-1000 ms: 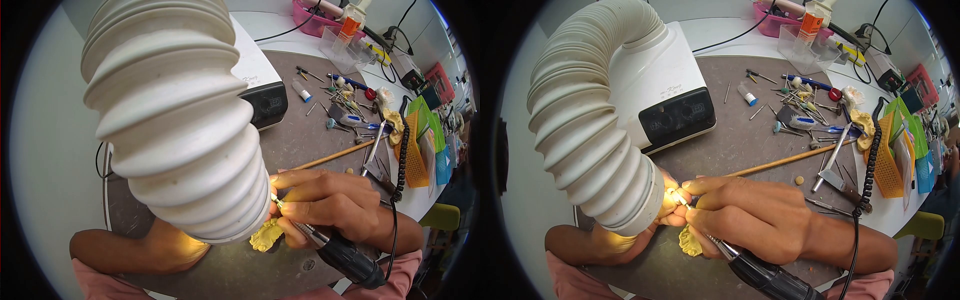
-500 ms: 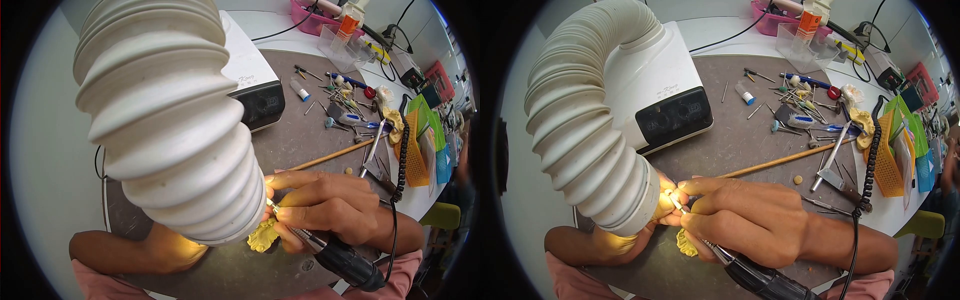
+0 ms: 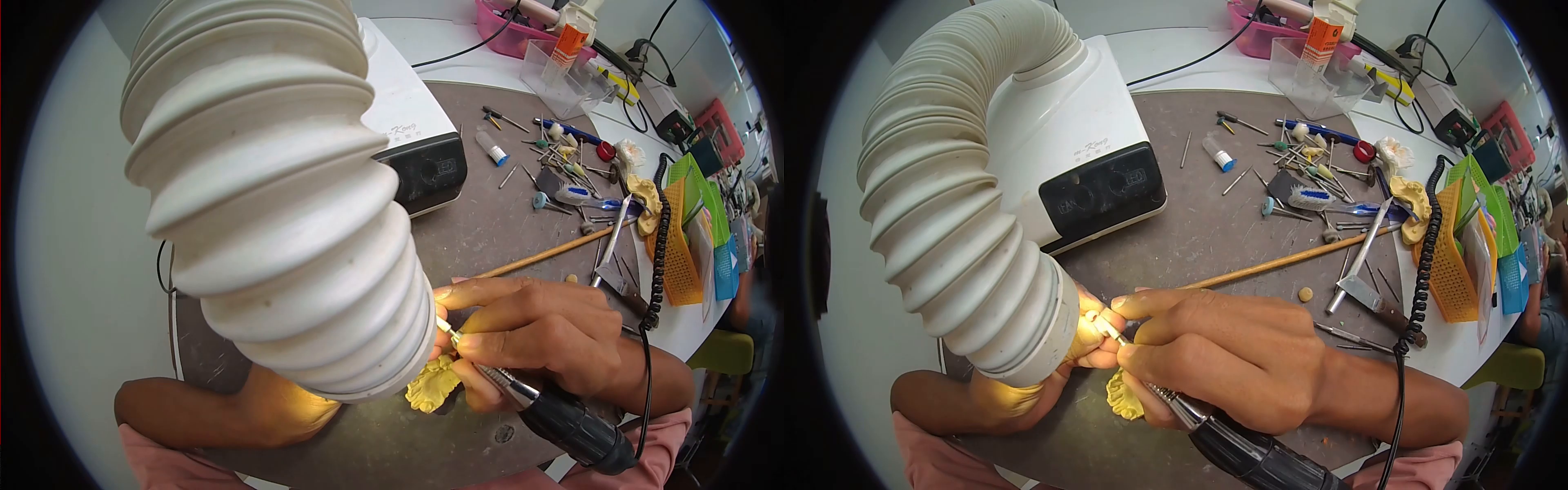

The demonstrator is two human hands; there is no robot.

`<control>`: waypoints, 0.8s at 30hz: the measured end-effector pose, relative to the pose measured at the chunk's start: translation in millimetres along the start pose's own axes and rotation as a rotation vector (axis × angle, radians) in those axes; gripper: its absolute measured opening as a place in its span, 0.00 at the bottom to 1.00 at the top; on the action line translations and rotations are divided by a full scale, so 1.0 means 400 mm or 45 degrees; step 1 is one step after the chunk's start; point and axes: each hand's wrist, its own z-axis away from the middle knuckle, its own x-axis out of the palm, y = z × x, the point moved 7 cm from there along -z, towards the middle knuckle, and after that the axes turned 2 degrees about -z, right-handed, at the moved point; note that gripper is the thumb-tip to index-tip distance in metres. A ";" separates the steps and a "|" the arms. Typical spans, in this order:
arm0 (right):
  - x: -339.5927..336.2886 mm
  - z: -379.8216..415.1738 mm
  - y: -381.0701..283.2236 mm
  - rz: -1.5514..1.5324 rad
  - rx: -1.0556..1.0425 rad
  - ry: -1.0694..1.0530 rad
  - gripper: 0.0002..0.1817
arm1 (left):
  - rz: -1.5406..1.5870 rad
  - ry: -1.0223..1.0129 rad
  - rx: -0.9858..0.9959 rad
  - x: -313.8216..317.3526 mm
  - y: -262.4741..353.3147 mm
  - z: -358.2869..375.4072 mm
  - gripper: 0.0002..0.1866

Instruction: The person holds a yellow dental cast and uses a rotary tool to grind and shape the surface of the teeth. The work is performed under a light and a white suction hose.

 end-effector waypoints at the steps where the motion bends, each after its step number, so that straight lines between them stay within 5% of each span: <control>1: 0.001 0.000 0.000 0.001 -0.005 -0.011 0.15 | 0.103 0.053 -0.067 -0.008 -0.009 0.002 0.11; 24: 0.000 0.002 -0.006 -0.022 -0.002 -0.025 0.15 | -0.034 -0.007 -0.047 -0.011 -0.015 0.008 0.12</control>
